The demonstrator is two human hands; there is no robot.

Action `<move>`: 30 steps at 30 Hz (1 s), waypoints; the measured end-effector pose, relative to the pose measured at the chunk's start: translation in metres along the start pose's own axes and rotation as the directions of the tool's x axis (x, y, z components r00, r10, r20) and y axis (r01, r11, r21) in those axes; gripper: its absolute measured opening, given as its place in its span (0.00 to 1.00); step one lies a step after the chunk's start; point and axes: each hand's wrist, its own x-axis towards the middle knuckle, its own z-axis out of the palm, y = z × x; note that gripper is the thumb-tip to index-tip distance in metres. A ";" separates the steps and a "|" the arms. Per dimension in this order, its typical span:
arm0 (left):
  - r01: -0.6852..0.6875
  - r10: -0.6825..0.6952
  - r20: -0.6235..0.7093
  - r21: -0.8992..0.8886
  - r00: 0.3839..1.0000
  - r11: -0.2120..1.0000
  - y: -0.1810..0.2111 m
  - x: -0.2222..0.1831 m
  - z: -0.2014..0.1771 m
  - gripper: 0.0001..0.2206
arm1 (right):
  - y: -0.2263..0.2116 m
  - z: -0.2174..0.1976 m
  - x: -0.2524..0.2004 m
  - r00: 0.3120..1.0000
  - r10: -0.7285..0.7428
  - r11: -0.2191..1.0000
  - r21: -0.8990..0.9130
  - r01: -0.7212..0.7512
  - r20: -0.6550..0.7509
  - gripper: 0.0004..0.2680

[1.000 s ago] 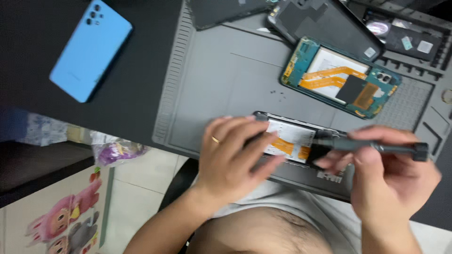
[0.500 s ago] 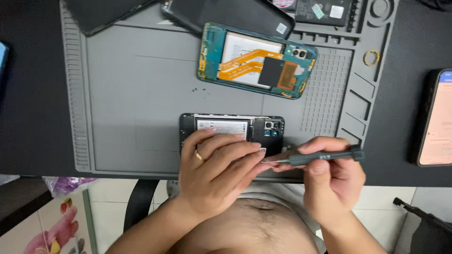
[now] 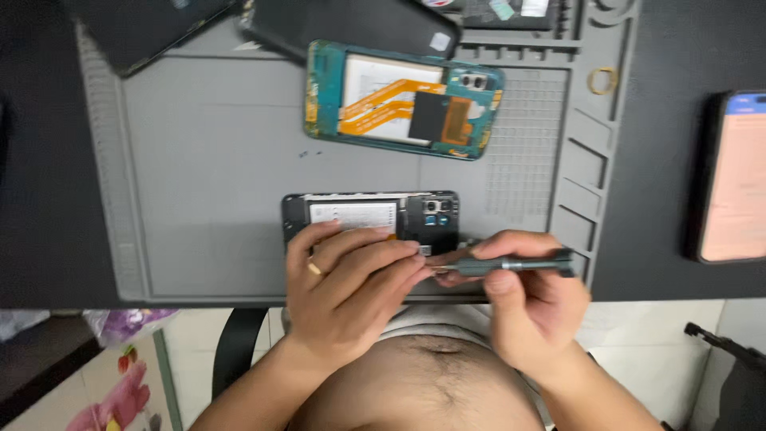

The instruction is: The person uses a screwdriver to remove screws from the back of a disassembled smartphone. They then use a prying tool to lift and disconnect internal components, including the battery and ribbon cables, while working on a gray mat.

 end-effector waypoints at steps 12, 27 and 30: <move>-0.021 0.021 0.031 0.003 0.999 1.000 -0.002 -0.003 0.003 0.01 | 0.004 -0.005 0.005 0.987 -0.127 0.992 -0.014 0.129 0.099 0.11; 0.047 -0.048 0.107 0.014 0.993 0.999 0.002 -0.003 -0.016 0.14 | 0.002 -0.026 0.011 0.997 -0.068 0.993 -0.098 0.070 0.028 0.13; 0.065 -0.076 0.111 0.102 0.991 0.993 -0.020 -0.016 -0.033 0.15 | 0.008 -0.033 0.020 0.991 -0.106 0.984 -0.154 0.093 -0.081 0.12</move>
